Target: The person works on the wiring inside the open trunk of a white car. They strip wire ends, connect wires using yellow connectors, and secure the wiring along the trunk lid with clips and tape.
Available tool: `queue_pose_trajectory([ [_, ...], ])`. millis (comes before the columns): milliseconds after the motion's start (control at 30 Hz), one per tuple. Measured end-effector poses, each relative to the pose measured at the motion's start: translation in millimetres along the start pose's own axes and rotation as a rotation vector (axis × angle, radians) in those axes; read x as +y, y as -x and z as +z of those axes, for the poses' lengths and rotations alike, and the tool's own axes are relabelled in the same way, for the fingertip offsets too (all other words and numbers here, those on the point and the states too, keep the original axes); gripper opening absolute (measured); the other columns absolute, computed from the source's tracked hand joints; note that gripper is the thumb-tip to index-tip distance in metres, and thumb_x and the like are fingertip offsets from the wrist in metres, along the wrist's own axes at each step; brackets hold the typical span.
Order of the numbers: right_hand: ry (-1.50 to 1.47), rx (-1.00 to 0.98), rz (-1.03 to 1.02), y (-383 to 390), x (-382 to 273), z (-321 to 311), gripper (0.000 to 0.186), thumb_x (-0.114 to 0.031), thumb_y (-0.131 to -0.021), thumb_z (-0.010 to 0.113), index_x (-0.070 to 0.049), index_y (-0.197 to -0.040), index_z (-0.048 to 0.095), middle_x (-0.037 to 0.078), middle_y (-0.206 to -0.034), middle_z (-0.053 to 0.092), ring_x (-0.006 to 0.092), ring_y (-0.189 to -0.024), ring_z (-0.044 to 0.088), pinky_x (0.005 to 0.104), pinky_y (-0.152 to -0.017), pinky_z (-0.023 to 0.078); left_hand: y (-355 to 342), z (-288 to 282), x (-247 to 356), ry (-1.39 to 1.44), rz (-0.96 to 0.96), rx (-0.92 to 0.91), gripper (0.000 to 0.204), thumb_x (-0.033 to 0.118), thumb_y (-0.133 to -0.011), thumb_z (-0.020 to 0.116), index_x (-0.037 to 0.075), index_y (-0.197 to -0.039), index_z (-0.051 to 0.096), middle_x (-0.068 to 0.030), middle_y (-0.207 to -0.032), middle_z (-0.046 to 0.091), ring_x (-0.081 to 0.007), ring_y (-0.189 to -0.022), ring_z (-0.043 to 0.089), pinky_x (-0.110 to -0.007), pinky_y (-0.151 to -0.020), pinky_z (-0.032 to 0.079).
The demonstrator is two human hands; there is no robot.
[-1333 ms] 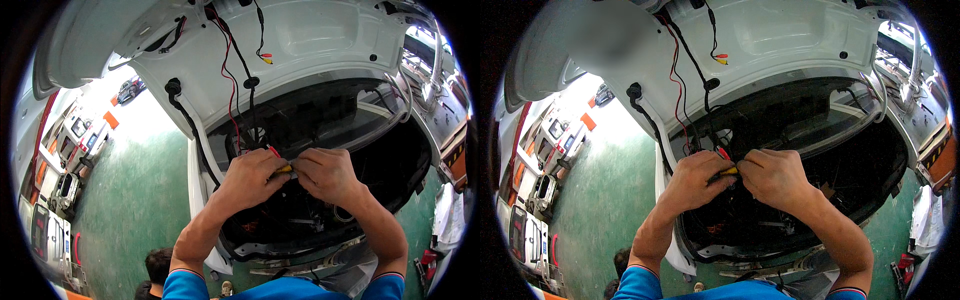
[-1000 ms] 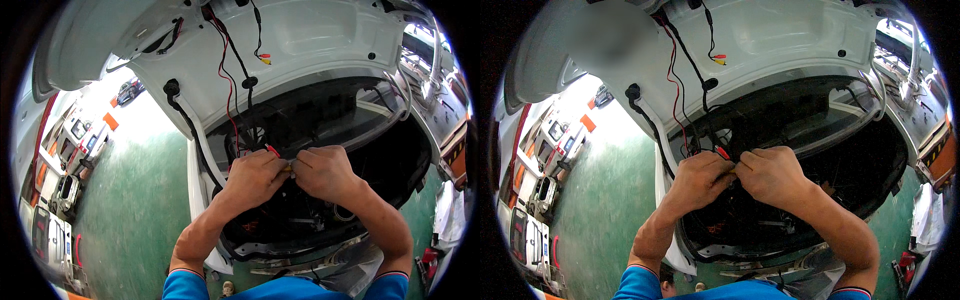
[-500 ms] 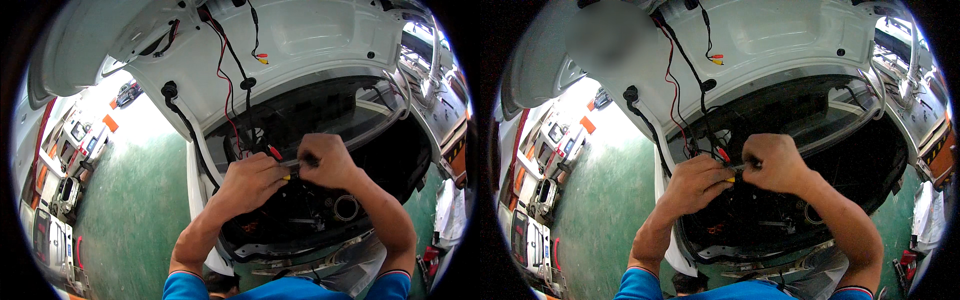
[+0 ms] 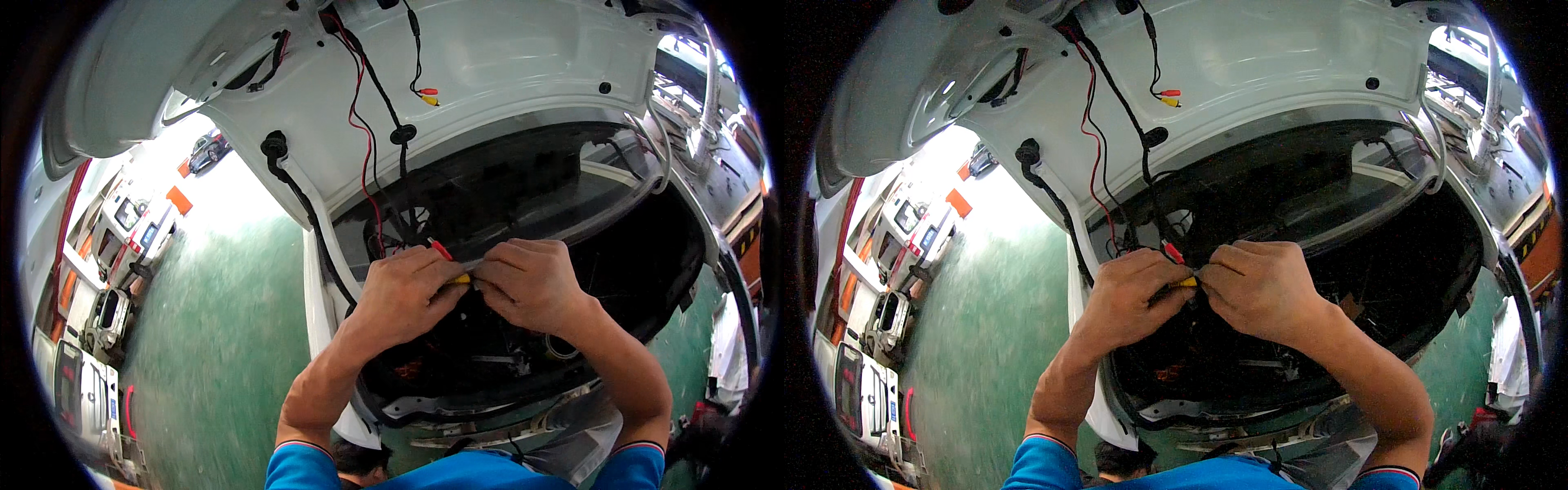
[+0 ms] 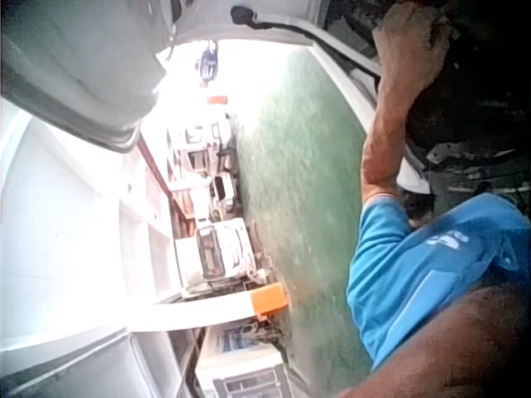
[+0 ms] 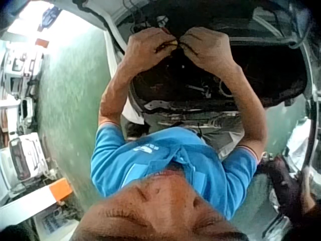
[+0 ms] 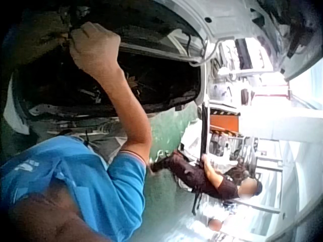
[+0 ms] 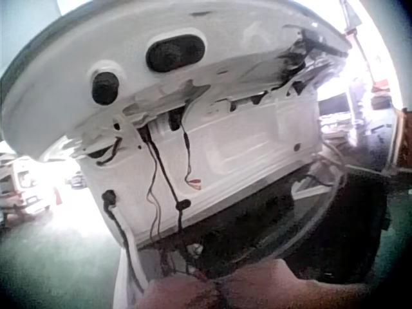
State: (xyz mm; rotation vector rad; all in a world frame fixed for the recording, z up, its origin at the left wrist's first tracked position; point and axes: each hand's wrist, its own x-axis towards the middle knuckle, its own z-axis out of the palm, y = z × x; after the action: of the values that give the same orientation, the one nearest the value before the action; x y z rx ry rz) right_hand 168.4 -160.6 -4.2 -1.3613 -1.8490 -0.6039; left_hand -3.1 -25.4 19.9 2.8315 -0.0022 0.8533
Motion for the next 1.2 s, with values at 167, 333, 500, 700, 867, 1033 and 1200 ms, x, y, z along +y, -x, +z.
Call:
queue_pose_trajectory([
  [167,0.125,-0.082,-0.046,-1.0,-1.9,3.2,0.016,-0.013,-0.063,0.071,-0.008,-0.071,0.057,0.003,-0.073,0.053,0.0202,-0.064,0.06,0.0336,-0.053,0.049,1.4,7.5,-2.1,-0.039,0.018,-0.015,0.025,0.012,-0.074,0.077,0.003,-0.096,0.069,-0.0098,-0.084,0.065,-0.0281,-0.076,0.065,-0.038,-0.067,0.053],
  [333,0.106,-0.094,-0.093,-1.0,4.9,7.0,0.021,-0.016,-0.058,0.073,-0.008,-0.07,0.057,0.004,-0.075,0.054,0.0222,-0.065,0.06,0.0355,-0.055,0.049,1.1,8.7,-2.4,-0.021,0.038,-0.038,0.024,0.011,-0.074,0.077,0.003,-0.095,0.068,-0.0096,-0.085,0.065,-0.0282,-0.077,0.065,-0.038,-0.067,0.053],
  [500,0.001,-0.055,-0.035,-2.6,3.9,10.0,0.023,-0.016,-0.055,0.073,-0.008,-0.068,0.056,0.005,-0.071,0.054,0.0249,-0.063,0.059,0.0379,-0.055,0.048,-0.1,4.2,-0.9,-0.004,0.064,-0.071,0.023,0.01,-0.074,0.076,0.004,-0.094,0.068,-0.0091,-0.085,0.064,-0.0277,-0.079,0.065,-0.039,-0.067,0.053],
  [700,-0.098,-0.001,0.129,-2.7,7.5,7.6,0.018,-0.011,-0.062,0.072,-0.004,-0.069,0.056,0.008,-0.068,0.054,0.0267,-0.061,0.059,0.0388,-0.055,0.047,-1.2,-5.8,-1.6,0.014,0.152,-0.095,0.02,0.011,-0.075,0.075,0.004,-0.093,0.069,-0.0087,-0.087,0.066,-0.0275,-0.08,0.064,-0.038,-0.068,0.053],
  [867,-0.456,-0.06,0.401,5.2,16.0,-11.1,0.014,-0.008,-0.073,0.072,0.0,-0.083,0.064,0.012,-0.081,0.064,0.0236,-0.066,0.064,0.033,-0.059,0.05,4.7,-9.8,-2.5,0.062,0.059,-0.048,0.021,0.013,-0.078,0.075,0.004,-0.096,0.07,-0.0098,-0.087,0.067,-0.0281,-0.08,0.064,-0.037,-0.069,0.053],
  [1033,-0.542,-0.03,0.385,11.7,0.2,-11.1,0.019,-0.009,-0.079,0.072,-0.001,-0.096,0.069,0.014,-0.088,0.066,0.0245,-0.073,0.068,0.0336,-0.062,0.054,4.3,-8.2,-1.4,0.11,0.049,-0.025,0.022,0.014,-0.079,0.075,0.003,-0.098,0.071,-0.0111,-0.088,0.067,-0.028,-0.079,0.065,-0.037,-0.069,0.052],
  [1200,-0.392,-0.039,0.223,11.9,-2.5,-13.6,0.019,-0.01,-0.078,0.073,-0.002,-0.095,0.07,0.013,-0.091,0.068,0.0275,-0.075,0.069,0.0357,-0.063,0.055,2.5,-7.3,2.1,0.107,0.038,-0.031,0.022,0.013,-0.079,0.075,0.002,-0.098,0.07,-0.0113,-0.088,0.066,-0.028,-0.079,0.065,-0.037,-0.069,0.052],
])
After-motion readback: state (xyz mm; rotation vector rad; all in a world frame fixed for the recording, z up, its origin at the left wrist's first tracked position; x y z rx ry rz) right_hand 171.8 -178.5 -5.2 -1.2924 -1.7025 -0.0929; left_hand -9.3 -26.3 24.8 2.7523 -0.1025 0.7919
